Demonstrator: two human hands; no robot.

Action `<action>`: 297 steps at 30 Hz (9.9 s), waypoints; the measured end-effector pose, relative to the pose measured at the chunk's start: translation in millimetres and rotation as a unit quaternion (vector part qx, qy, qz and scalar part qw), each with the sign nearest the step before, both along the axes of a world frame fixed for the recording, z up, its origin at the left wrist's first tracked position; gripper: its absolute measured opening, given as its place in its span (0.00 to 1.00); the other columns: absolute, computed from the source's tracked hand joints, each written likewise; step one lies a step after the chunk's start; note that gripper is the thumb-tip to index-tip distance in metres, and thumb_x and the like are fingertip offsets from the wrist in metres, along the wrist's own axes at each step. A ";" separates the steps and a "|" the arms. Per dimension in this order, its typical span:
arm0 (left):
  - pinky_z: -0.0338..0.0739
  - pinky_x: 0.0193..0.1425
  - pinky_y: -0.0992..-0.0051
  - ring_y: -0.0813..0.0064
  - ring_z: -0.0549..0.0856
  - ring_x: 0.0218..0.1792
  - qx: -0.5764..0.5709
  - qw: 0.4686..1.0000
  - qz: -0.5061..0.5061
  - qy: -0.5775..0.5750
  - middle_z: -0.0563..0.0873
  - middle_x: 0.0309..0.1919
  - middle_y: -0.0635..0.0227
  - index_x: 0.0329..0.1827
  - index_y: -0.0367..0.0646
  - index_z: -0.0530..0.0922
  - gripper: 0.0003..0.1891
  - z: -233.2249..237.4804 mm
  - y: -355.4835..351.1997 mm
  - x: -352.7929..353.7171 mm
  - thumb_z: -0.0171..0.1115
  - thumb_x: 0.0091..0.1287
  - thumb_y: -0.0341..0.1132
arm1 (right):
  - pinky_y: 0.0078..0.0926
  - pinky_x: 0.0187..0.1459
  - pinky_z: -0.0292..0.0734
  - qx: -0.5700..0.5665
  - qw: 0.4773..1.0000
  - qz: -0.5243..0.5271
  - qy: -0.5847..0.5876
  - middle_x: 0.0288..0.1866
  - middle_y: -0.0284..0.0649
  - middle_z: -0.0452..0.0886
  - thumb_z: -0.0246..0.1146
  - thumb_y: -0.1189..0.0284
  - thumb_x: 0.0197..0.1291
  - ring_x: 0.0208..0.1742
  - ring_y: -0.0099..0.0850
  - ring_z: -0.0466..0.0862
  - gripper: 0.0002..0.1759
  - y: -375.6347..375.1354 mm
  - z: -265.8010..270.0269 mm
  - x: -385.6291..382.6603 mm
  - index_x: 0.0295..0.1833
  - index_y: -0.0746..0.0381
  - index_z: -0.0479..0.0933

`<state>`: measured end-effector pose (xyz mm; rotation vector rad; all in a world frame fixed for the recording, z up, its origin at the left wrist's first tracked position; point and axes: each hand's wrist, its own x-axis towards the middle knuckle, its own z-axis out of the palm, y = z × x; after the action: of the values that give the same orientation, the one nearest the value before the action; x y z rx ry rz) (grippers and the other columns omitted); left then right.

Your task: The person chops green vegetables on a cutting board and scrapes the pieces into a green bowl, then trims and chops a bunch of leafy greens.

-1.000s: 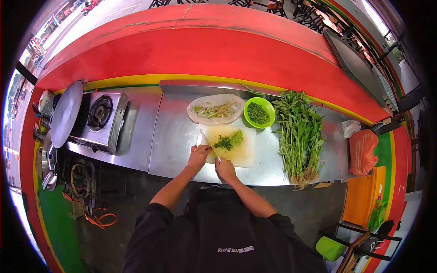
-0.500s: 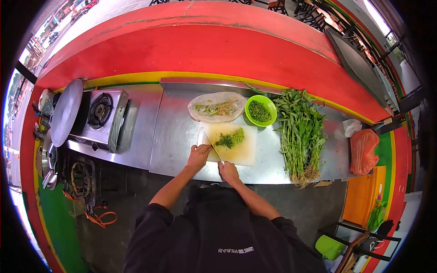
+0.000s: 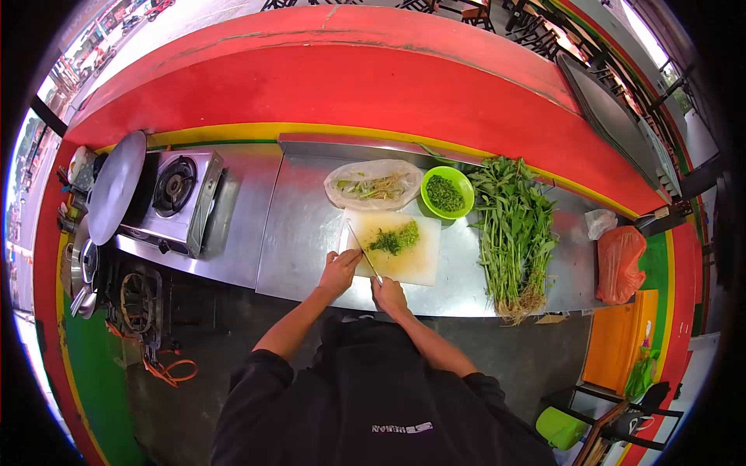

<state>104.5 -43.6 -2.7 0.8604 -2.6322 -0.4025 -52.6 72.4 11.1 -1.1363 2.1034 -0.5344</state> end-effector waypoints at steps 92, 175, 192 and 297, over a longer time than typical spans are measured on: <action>0.67 0.57 0.63 0.69 0.83 0.48 0.111 0.959 0.200 0.165 0.87 0.41 0.71 0.49 0.47 0.91 0.09 -3.6 8.6 -10.1 0.69 0.68 0.32 | 0.58 0.49 0.80 -0.003 1.000 -0.002 -0.006 0.35 0.69 0.84 0.57 0.52 0.72 0.43 0.66 0.86 0.30 13.6 3.4 5.6 0.37 0.72 0.84; 0.69 0.76 0.56 0.46 0.75 0.71 0.193 0.961 0.130 0.151 0.76 0.70 0.46 0.75 0.37 0.70 0.31 4.9 -11.3 -145.1 0.66 0.73 0.40 | 0.55 0.42 0.81 -0.004 0.995 0.081 0.053 0.34 0.60 0.86 0.61 0.51 0.71 0.37 0.61 0.86 0.26 26.8 76.2 -212.1 0.43 0.65 0.86; 0.69 0.76 0.57 0.44 0.77 0.70 0.173 0.916 0.244 0.267 0.80 0.67 0.44 0.69 0.33 0.75 0.22 12.4 10.4 -134.0 0.59 0.76 0.34 | 0.55 0.43 0.80 -0.049 0.994 0.095 -0.026 0.33 0.62 0.86 0.60 0.52 0.72 0.38 0.62 0.86 0.26 41.9 57.1 -230.2 0.42 0.68 0.84; 0.73 0.22 0.73 0.81 0.78 0.20 0.437 0.707 0.441 0.339 0.84 0.23 0.68 0.33 0.38 0.81 0.16 127.3 39.6 -162.0 0.74 0.69 0.42 | 0.31 0.39 0.80 -0.105 0.983 0.131 -0.074 0.42 0.48 0.91 0.72 0.62 0.65 0.30 0.30 0.84 0.19 42.5 139.5 -362.3 0.58 0.59 0.87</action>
<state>-57.6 -4.0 124.6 1.6701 -1.0331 -1.3683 -414.9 114.9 150.6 -1.4206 1.7677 -0.7035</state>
